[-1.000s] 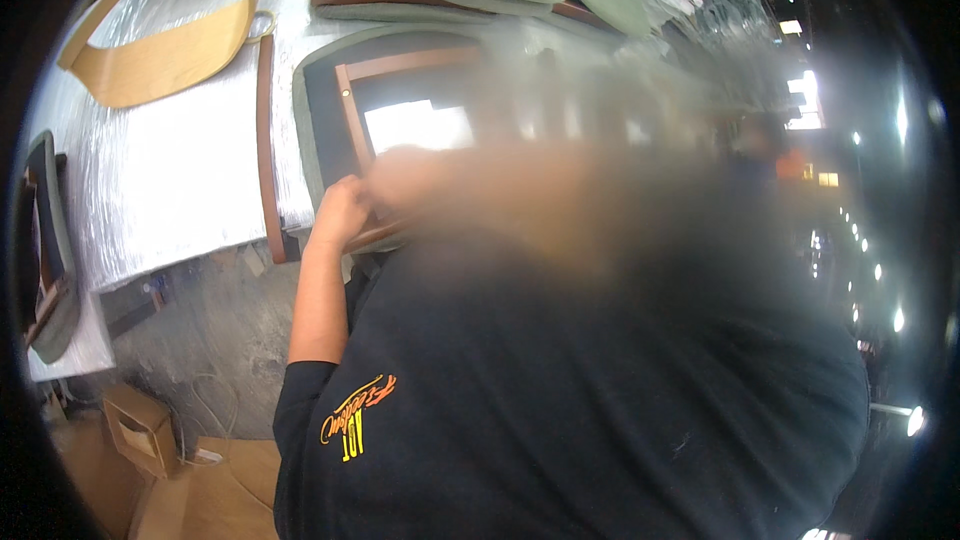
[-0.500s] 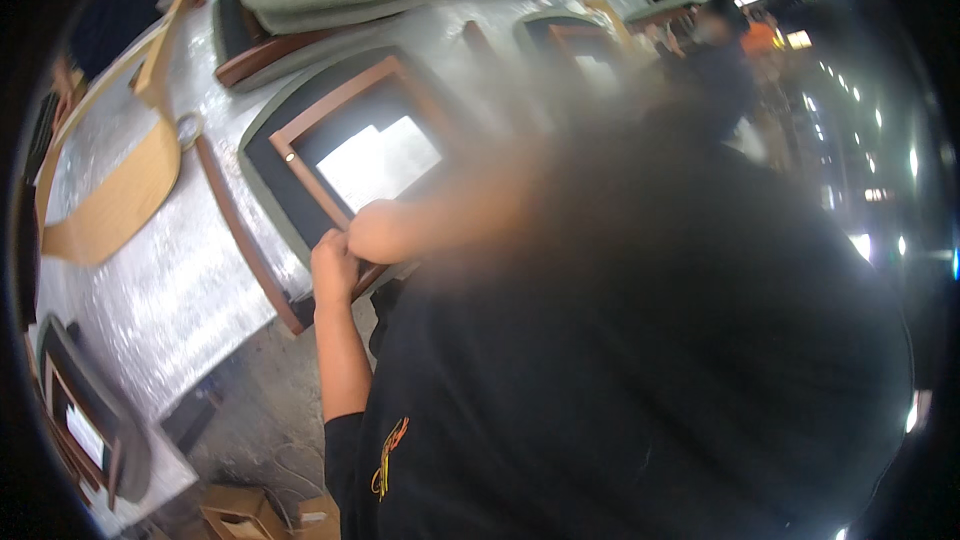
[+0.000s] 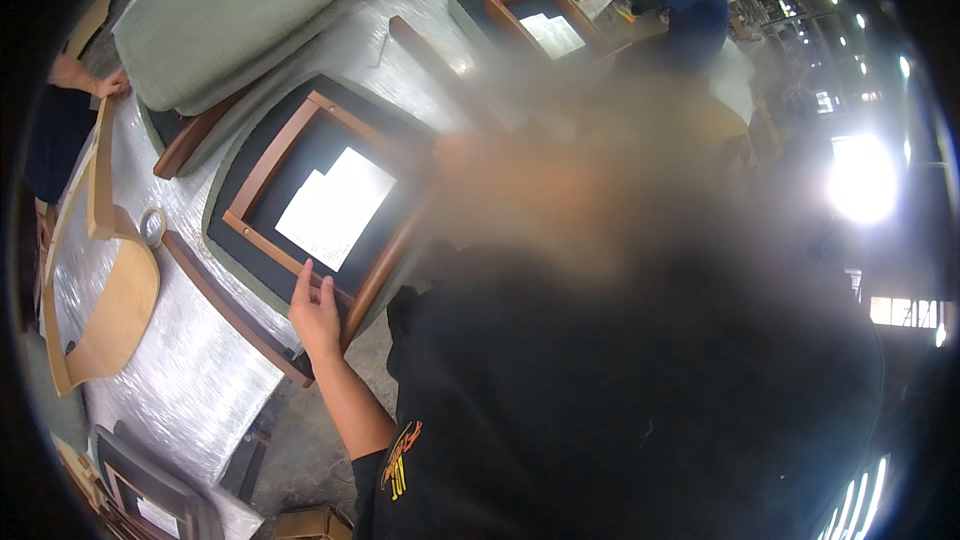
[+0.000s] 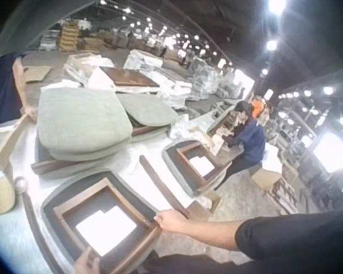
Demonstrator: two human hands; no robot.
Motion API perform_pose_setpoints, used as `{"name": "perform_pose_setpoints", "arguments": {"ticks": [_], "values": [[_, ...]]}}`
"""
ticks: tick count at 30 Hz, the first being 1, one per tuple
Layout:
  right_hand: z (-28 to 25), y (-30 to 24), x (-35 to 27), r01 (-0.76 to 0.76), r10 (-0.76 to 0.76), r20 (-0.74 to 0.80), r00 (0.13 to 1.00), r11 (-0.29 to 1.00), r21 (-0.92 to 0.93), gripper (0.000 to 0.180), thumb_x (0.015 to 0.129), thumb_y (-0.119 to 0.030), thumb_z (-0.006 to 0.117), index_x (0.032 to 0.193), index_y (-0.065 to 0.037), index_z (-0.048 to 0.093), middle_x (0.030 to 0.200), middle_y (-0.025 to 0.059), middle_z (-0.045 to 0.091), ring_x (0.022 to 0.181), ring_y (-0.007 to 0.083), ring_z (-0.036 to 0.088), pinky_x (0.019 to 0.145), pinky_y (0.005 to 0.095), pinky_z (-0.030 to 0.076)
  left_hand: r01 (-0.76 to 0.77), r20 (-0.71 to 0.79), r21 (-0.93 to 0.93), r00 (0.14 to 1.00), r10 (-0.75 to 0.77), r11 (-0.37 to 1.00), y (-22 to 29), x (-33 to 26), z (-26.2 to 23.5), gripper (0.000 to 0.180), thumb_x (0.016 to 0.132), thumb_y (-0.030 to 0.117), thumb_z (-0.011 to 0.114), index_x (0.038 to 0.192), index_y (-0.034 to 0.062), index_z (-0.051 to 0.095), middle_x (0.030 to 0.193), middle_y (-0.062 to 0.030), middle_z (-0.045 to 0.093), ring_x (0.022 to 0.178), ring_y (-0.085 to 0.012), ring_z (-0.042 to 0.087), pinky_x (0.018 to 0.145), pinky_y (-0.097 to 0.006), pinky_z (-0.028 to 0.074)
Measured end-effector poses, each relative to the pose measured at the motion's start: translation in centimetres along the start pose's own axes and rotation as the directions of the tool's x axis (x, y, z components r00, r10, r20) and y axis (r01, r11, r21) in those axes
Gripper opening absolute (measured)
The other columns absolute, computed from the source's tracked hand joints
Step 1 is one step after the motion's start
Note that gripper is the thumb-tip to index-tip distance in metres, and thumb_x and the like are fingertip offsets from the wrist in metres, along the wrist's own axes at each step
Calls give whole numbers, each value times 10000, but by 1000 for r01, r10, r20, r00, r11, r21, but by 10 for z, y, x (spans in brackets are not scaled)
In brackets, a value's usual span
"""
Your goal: The person assembles wooden chairs by attaching legs to the seat frames and securing them with screws. They repeatedly flip the chairs, align the legs, and tighten fasteners using a screwdriver. The process is repeated for multiple chairs on a workbench.
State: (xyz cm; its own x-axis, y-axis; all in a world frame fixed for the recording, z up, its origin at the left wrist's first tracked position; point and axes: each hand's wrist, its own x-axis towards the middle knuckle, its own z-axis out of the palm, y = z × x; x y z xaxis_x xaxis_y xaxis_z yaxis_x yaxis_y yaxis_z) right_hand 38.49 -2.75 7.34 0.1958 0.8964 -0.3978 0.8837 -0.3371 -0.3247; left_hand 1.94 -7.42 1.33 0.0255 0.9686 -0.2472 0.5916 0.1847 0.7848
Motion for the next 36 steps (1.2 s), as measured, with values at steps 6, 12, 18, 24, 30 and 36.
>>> {"name": "perform_pose_setpoints", "arguments": {"ticks": [6, 12, 18, 24, 30, 36], "values": [[42, 46, 25, 176, -180, -37, 983, 979, -105, 269, 996, -262, 627, 909, -29, 727, 868, 256, 698, 858, 459, 686, 803, 527, 538, -164, -99, -99, 983, 154, 981, 54, 20, 67, 243, 969, 100, 693, 1197, 31, 742, 1022, -150, 735, 843, -227, 706, 764, -339, 567], [38, 35, 41, -14, 14, 0, 1000, 1000, 10, 304, 969, -288, 620, 926, -18, 753, 930, 235, 739, 925, 446, 709, 841, 512, 571, -280, 11, -168, 958, 286, 945, 111, 51, 148, 330, 935, 78, 716, 1265, 60, 724, 955, -133, 735, 810, -238, 695, 777, -376, 563], [31, 20, 47, 158, -151, 52, 987, 972, -176, 259, 945, -257, 622, 974, -66, 794, 990, 221, 757, 968, 409, 724, 850, 495, 582, -194, 95, -193, 972, 215, 962, 127, 76, 187, 371, 904, 85, 734, 1275, 80, 732, 863, -125, 711, 753, -269, 670, 768, -400, 546], [-3, -33, 36, 215, -150, 247, 957, 941, -263, 246, 921, -205, 634, 979, -22, 787, 962, 227, 763, 926, 380, 745, 788, 466, 593, -95, 147, -161, 982, 119, 982, 120, 85, 193, 227, 949, 179, 659, 1112, 93, 791, 948, -208, 755, 907, -376, 736, 830, -446, 562], [-32, -19, 62, -76, 83, 645, 760, 996, -38, 247, 951, -201, 625, 988, 19, 731, 934, 231, 763, 857, 360, 751, 741, 455, 593, -191, 242, 7, 953, 184, 982, 123, 90, 190, 209, 960, 231, 669, 1109, 188, 809, 1009, -188, 760, 959, -397, 728, 874, -475, 580], [-37, -10, 62, 794, -643, 486, 593, 362, -489, 441, 1025, -382, 622, 998, 50, 706, 806, 207, 746, 636, 344, 723, 669, 445, 595, -240, 195, 22, 953, 232, 970, 116, 93, 195, 188, 968, 244, 680, 1063, 151, 814, 977, -202, 751, 916, -406, 721, 854, -484, 578]]}}
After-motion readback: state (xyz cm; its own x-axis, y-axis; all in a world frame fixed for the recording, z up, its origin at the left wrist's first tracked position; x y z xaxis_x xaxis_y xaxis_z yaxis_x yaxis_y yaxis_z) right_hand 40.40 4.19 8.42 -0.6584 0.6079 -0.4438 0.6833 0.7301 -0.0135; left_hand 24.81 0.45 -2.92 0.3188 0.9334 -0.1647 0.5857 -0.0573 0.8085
